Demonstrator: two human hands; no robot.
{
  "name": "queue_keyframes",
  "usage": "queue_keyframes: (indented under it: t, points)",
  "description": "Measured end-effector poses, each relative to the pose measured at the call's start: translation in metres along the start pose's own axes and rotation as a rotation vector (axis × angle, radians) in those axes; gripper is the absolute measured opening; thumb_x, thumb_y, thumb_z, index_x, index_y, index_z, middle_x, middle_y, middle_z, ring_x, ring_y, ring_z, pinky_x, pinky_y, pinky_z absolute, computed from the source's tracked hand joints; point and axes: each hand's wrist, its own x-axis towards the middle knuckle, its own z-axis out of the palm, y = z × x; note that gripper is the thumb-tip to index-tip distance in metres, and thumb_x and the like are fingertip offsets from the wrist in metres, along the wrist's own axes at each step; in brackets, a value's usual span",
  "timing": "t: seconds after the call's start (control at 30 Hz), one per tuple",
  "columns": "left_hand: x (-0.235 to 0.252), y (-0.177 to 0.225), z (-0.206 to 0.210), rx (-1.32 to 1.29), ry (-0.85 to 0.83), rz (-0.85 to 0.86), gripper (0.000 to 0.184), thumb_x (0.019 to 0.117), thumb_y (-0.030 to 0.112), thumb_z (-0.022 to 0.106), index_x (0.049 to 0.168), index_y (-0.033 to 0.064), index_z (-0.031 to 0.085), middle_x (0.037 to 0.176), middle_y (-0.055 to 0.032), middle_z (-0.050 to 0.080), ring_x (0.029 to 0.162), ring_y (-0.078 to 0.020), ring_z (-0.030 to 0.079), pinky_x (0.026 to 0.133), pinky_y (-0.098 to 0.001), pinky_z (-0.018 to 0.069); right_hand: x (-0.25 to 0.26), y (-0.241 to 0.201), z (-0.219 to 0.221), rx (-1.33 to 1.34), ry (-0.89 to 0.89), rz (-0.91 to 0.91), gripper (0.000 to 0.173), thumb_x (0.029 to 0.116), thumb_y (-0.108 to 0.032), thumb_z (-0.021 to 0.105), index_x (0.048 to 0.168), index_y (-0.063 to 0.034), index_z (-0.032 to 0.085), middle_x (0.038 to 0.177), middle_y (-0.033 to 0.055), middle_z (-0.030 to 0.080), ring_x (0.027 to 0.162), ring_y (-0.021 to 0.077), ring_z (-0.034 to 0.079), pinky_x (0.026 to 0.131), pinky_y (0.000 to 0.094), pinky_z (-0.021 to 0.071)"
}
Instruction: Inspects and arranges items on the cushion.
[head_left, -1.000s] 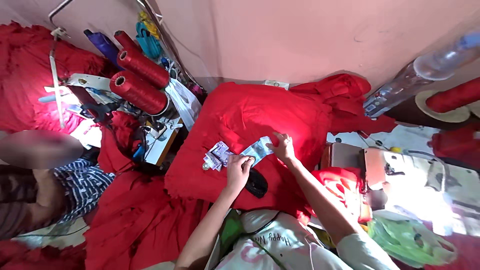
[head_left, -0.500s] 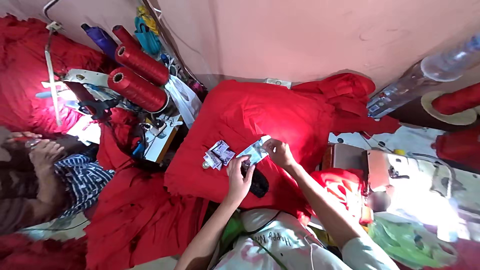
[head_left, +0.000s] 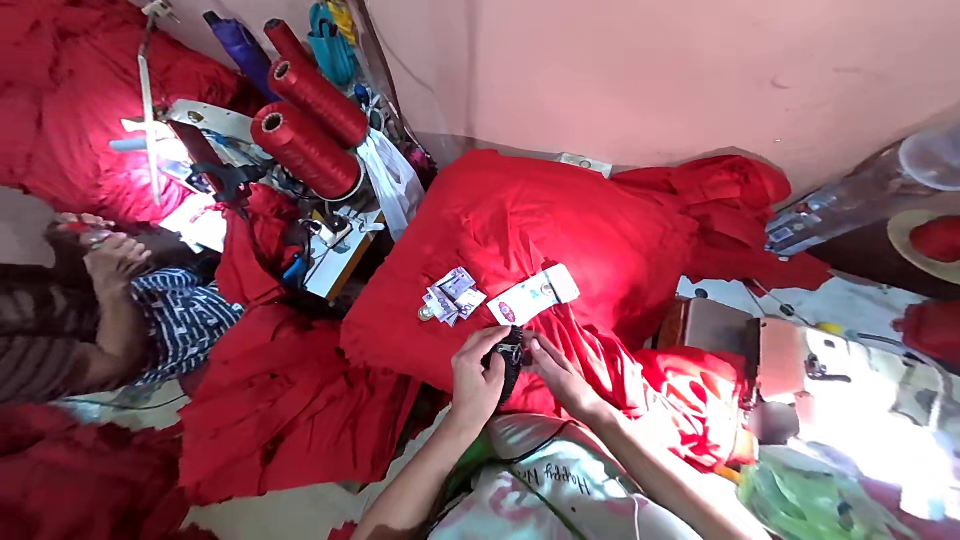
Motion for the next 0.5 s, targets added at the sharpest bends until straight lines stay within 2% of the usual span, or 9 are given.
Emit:
queue_keyframes:
  t: [0.03,0.07,0.1,0.17,0.23,0.3,0.37,0.4,0.5]
  points:
    - [0.002,0.002,0.0,-0.051,-0.004,-0.016,0.034,0.0831,-0.008,0.053,0.11,-0.0063,0.075,0.114,-0.0194,0.074,0.11,-0.0204,0.071,0.097,-0.032,0.0554,-0.004,0.009,0.002,0.178,-0.061,0.022,0.057,0.1103,-0.031,0.028,0.154,0.0058,0.029,0.148,0.013,0.049,0.131,0.0107,0.054,0.11,0.0307,0.0466]
    - [0.004,0.003,0.0,-0.133,-0.015,-0.036,0.033,0.0841,-0.007,0.054,0.11,-0.0069,0.074,0.113,-0.0179,0.074,0.109,-0.0165,0.07,0.097,-0.0296,0.0551,-0.006,0.015,0.004,0.353,-0.105,0.028,0.057,0.1108,-0.032,0.027,0.155,0.0034,0.026,0.149,0.0104,0.05,0.133,0.0115,0.053,0.113,0.0337,0.0447]
    - [0.006,0.001,0.0,-0.255,-0.031,-0.067,0.031,0.0852,-0.006,0.055,0.111,-0.009,0.072,0.114,-0.0165,0.074,0.109,-0.0127,0.07,0.097,-0.0274,0.055,-0.007,0.016,0.007,0.476,-0.111,0.031,0.051,0.1102,-0.032,0.03,0.15,-0.0005,0.035,0.14,0.007,0.059,0.128,0.0125,0.058,0.111,0.0372,0.0476]
    - [0.006,-0.002,0.0,-0.586,-0.08,-0.193,0.038,0.0875,-0.007,0.05,0.123,-0.0144,0.061,0.121,-0.0144,0.072,0.111,-0.0113,0.068,0.098,-0.0282,0.0553,-0.009,0.005,0.008,0.46,-0.039,0.007,0.04,0.1092,-0.03,0.034,0.137,-0.0053,0.048,0.119,0.0011,0.071,0.111,0.011,0.068,0.1,0.037,0.0564]
    - [0.003,-0.003,0.001,-0.888,-0.111,-0.395,0.048,0.0896,0.004,0.038,0.135,-0.0056,0.052,0.127,-0.0067,0.068,0.114,-0.0099,0.066,0.096,-0.0294,0.0545,-0.011,-0.019,0.009,0.219,0.098,-0.055,0.038,0.1091,-0.021,0.034,0.138,0.0003,0.047,0.115,0.0006,0.069,0.103,0.0038,0.068,0.096,0.0278,0.0575]
    - [0.0,0.001,0.009,-1.033,-0.028,-0.603,0.047,0.096,0.014,0.023,0.13,0.0015,0.054,0.114,-0.0012,0.069,0.104,-0.0083,0.066,0.091,-0.0299,0.055,-0.01,-0.038,0.012,-0.108,0.202,-0.108,0.043,0.1075,-0.018,0.042,0.141,0.0081,0.044,0.121,0.009,0.065,0.108,0.0011,0.064,0.099,0.0217,0.0524]
    - [0.001,0.007,0.02,-1.1,0.08,-0.824,0.046,0.1096,0.027,0.014,0.12,0.0061,0.054,0.099,-0.0031,0.069,0.094,-0.012,0.068,0.084,-0.0321,0.0571,-0.008,-0.043,0.015,-0.451,0.226,-0.174,0.051,0.1041,-0.025,0.053,0.141,0.0105,0.047,0.123,0.0191,0.066,0.113,0.0134,0.065,0.102,0.0311,0.0506]
    - [0.003,0.009,0.024,-1.135,0.115,-0.919,0.049,0.1121,0.034,0.012,0.12,0.0075,0.053,0.097,-0.0043,0.067,0.091,-0.0136,0.068,0.081,-0.0325,0.0572,-0.008,-0.044,0.016,-0.587,0.218,-0.207,0.055,0.1032,-0.029,0.055,0.14,0.0108,0.048,0.124,0.0233,0.066,0.116,0.0235,0.066,0.103,0.04,0.0505]
    - [0.006,0.003,0.032,-1.303,0.196,-1.076,0.053,0.1114,0.039,0.013,0.106,0.0108,0.057,0.086,-0.0046,0.068,0.082,-0.0145,0.068,0.074,-0.0319,0.0578,-0.01,-0.046,0.021,-0.881,0.212,-0.319,0.059,0.1012,-0.04,0.057,0.135,0.0089,0.055,0.116,0.0254,0.068,0.104,0.0379,0.07,0.088,0.0542,0.0563]
